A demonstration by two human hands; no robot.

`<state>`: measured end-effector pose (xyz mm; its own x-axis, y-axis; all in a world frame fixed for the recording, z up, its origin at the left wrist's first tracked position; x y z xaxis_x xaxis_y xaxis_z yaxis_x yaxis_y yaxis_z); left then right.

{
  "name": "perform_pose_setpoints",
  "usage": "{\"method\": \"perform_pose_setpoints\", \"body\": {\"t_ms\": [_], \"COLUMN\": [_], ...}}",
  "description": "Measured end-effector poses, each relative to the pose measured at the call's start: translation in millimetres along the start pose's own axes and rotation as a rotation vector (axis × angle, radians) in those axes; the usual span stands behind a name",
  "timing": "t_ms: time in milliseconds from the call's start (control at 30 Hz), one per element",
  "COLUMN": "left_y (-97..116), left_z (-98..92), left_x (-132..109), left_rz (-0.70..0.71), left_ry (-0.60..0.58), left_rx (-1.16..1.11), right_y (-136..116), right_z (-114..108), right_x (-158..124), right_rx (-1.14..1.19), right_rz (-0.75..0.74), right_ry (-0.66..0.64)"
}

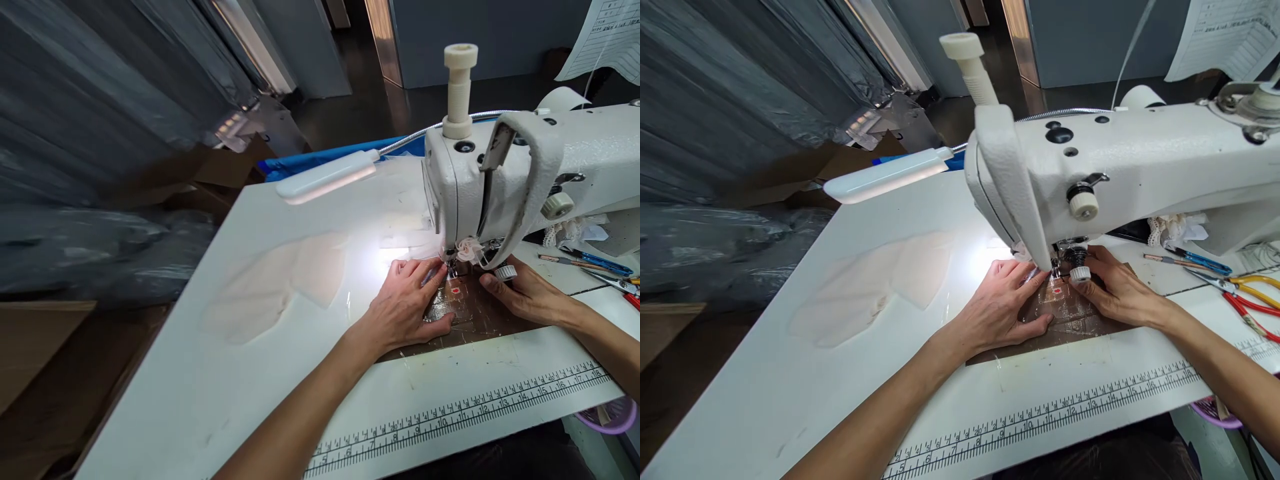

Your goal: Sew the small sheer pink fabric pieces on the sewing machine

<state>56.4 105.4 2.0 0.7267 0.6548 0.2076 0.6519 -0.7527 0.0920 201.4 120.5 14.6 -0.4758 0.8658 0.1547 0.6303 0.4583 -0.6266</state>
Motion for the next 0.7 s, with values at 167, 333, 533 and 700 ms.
{"method": "perform_pose_setpoints", "body": {"t_ms": [167,333,533,700], "left_y": [-5.7,-13.3,-60.4,-132.0], "left_z": [-6.5,-14.7,-9.6,-10.3], "left_x": [-1.9,-8.9,27.4,73.9], "left_rz": [-0.079,-0.215,-0.307,-0.486], "left_ry": [0.15,0.338,0.128,0.065], "left_rx": [-0.038,0.034,-0.158,-0.291], "right_y": [9.5,14.3,14.1,14.0], "right_z": [3.7,14.7,20.7,21.2], "right_x": [-8.3,-9.2,-10.6,-8.8], "right_rx": [-0.07,-0.2,-0.262,-0.285], "right_rz": [0.074,-0.014,-0.045,-0.014], "right_ry": [0.092,0.123,0.126,0.139]}}
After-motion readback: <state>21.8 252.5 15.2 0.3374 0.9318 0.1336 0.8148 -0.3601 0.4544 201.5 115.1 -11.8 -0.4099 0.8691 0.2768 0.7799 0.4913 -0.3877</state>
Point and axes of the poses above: each hand's wrist, its own x-axis towards the middle knuckle, its own z-axis out of the palm, y = z × x, the point moved 8 cm from there along x, towards the middle knuckle
